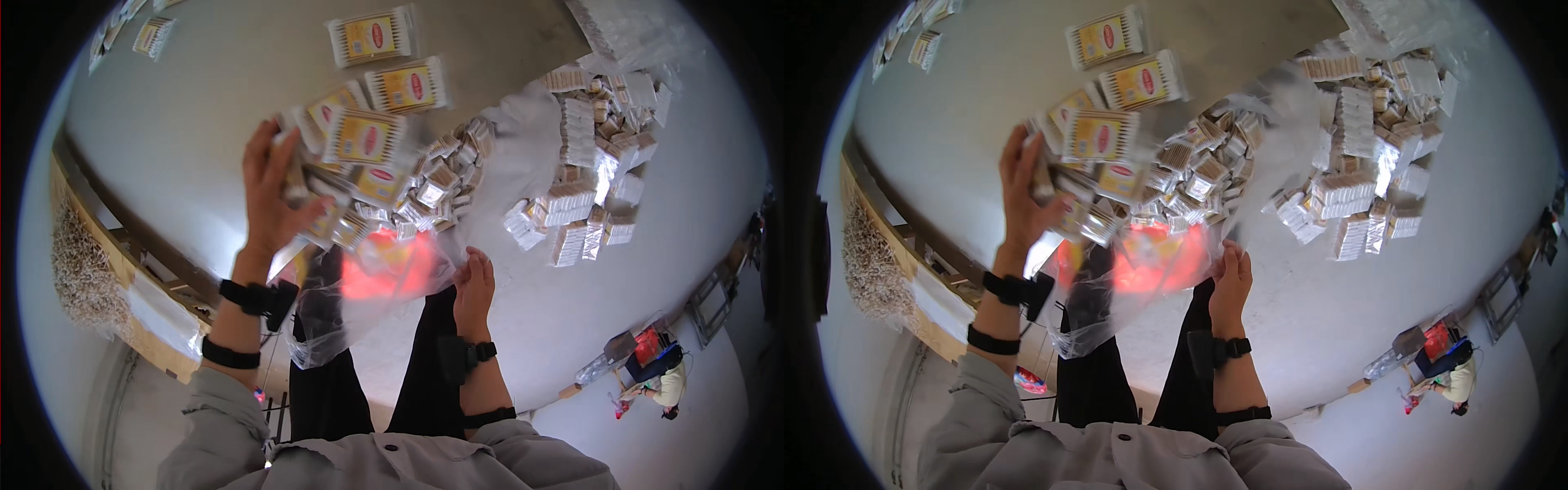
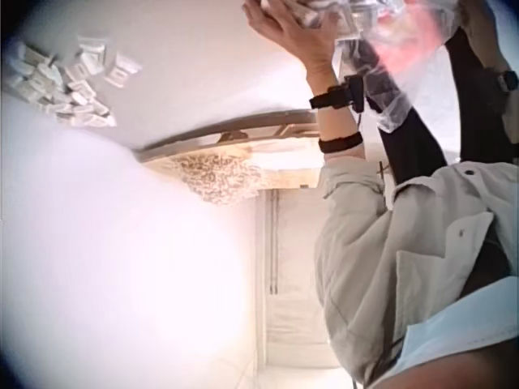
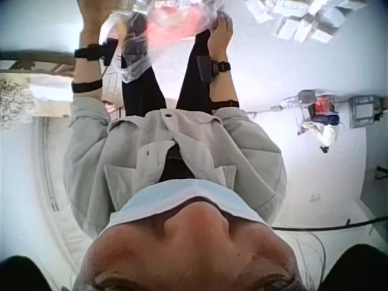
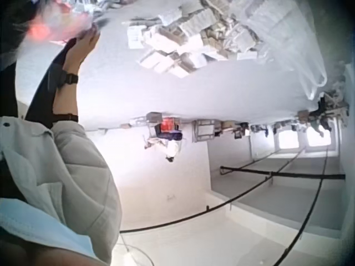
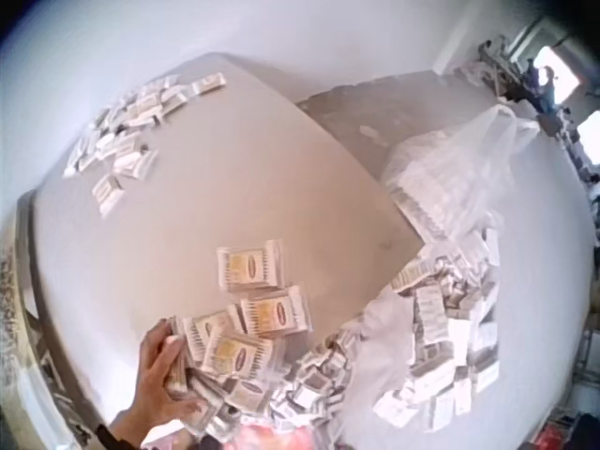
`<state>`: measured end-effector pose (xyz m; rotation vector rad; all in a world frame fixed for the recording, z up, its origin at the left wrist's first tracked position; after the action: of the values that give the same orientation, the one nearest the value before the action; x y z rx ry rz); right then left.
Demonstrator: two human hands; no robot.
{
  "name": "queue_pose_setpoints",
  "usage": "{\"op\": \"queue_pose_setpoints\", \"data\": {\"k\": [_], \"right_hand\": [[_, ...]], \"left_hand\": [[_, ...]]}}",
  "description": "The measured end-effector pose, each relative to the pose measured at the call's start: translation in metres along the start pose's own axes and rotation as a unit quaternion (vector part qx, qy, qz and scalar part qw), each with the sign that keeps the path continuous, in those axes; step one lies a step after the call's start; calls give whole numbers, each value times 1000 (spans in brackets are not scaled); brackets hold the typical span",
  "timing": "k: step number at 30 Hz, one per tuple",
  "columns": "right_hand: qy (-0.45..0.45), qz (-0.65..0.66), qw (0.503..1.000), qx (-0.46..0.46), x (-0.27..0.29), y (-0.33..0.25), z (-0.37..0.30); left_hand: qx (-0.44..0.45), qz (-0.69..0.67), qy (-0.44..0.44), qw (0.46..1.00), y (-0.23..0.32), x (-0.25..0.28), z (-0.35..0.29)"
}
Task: Manually sort and pack cotton swab packets into plastic bags.
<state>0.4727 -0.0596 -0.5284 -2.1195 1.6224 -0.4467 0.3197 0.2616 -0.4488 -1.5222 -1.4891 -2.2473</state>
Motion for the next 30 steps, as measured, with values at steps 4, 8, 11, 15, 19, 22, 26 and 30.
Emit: {"op": "queue_pose_setpoints", "data": {"k": [4, 8, 11, 15, 19, 22, 26, 30], "right_hand": [[-15, 15, 999, 30, -11, -18, -2], [-10, 13, 1000, 26, 0, -15, -15], [-22, 2, 1000, 13, 10, -16, -24], [-37, -34, 999, 10, 22, -20, -22], [-41, -45, 998, 6, 12, -14, -21], [-77, -15, 997, 25, -15, -20, 1], [-51, -16, 998, 14, -5, -14, -5], [-6, -52, 999, 0, 28, -26, -40]], "left_hand": [[-13, 31, -71, 997, 50, -50, -43], [-9, -12, -150, 989, 84, -62, -75], [-1, 13, 6, 1000, 79, -37, -37], [-19, 27, 161, 986, 68, -12, 98], [-41, -84, -14, 996, 50, -37, 157], [-232, 61, -87, 967, 81, -60, 122], [-193, 8, -240, 951, 92, -81, 31], [-76, -47, -84, 992, 81, -8, 19]]}}
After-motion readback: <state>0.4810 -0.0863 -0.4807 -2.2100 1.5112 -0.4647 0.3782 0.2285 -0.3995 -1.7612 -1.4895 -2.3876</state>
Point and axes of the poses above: each hand's wrist, its own z-axis towards the middle knuckle, its own x-axis out of the back of the hand, y = z × x, the point moved 7 cm from there along z, towards the middle knuckle, and after that the axes turned 1 degree about -y, right-handed, at the moved point
